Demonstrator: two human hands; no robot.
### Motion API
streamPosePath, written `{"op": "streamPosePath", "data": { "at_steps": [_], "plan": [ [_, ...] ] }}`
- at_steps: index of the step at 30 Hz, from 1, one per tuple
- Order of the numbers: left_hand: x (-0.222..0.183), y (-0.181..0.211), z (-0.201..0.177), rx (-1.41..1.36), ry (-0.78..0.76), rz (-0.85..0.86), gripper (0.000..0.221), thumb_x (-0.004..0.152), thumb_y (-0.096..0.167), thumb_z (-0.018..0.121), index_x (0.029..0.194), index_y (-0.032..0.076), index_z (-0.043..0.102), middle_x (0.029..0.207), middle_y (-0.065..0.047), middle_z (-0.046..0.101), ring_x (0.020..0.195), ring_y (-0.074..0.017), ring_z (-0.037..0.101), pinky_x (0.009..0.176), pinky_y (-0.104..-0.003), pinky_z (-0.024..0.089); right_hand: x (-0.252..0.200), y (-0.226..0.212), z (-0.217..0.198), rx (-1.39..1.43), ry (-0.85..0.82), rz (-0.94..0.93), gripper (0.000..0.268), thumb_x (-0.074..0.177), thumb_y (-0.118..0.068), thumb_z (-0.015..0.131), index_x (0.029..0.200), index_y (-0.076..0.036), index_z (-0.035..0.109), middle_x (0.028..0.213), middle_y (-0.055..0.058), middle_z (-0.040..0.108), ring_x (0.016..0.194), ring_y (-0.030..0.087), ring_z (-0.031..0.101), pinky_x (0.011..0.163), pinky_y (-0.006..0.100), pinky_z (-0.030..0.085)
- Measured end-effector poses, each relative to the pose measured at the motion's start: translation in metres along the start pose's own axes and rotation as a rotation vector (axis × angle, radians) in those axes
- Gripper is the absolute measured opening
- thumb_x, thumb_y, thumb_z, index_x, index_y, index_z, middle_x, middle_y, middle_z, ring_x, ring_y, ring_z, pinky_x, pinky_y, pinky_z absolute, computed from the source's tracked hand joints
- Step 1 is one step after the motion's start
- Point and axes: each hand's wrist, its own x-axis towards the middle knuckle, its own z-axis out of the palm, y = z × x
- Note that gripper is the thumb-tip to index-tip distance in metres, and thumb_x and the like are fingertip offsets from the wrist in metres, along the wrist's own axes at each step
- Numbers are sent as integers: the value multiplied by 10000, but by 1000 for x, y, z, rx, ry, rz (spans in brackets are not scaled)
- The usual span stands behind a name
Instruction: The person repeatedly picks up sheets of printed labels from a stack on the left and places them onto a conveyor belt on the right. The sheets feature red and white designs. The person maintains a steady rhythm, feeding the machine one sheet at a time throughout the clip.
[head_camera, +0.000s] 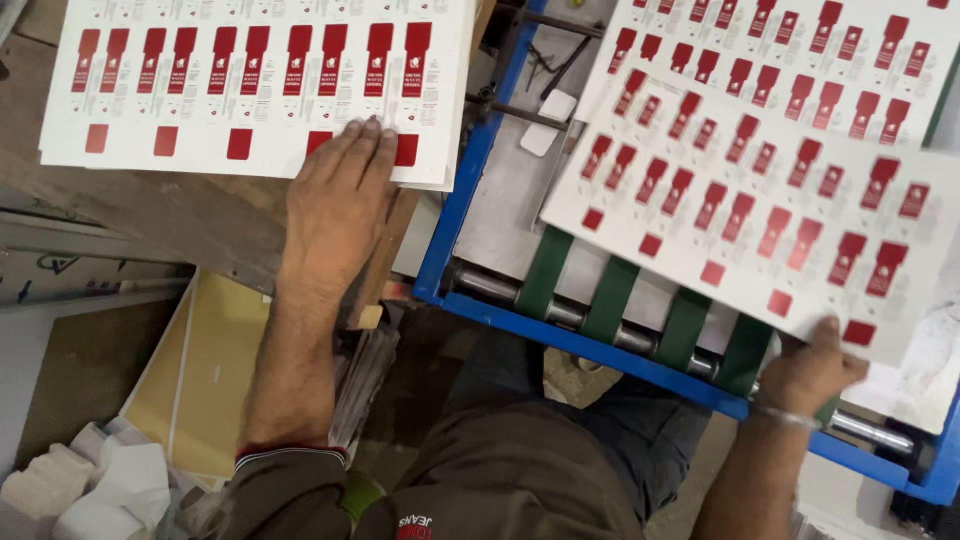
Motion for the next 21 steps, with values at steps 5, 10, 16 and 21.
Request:
{"op": "streamPosePath", "data": {
  "at_steps": [5, 10, 16, 21],
  "plan": [
    [-7, 0, 4, 12, 86, 10, 292, 939, 43, 743, 1229, 20, 729, 1224, -117, 739, 1191, -281, 707, 1008, -420, 577, -18, -2, -26, -90, -138, -13, 402, 1068, 48, 475, 1467, 59, 517, 1419, 238, 643, 1196, 341, 760, 931, 455, 722],
    [-9, 4, -1, -14, 91, -3, 310, 891, 29, 772, 1199, 27, 736, 1211, -109, 744, 1161, -272, 714, 978, -414, 578, -20, 0, -22, -69, -127, 21, 387, 1084, 53, 498, 1469, 97, 508, 1419, 262, 637, 1200, 362, 751, 923, 461, 718],
    [-11, 2, 2, -10, 113, -21, 295, 878, -10, 768, 1169, 37, 745, 1132, -91, 744, 1120, -258, 728, 937, -399, 590, -3, 0, -9, 25, -207, 109, 448, 1106, -31, 476, 1528, 89, 389, 1435, 267, 617, 1215, 383, 748, 930, 497, 682],
    [-13, 3, 6, -29, 110, -30, 279, 918, 27, 801, 1187, 44, 732, 1113, -88, 738, 1113, -248, 724, 950, -398, 580, 15, 22, -21, 23, -210, 261, 450, 1155, -191, 481, 1507, 75, 397, 1372, 273, 597, 1149, 389, 712, 941, 536, 678]
  ]
}}
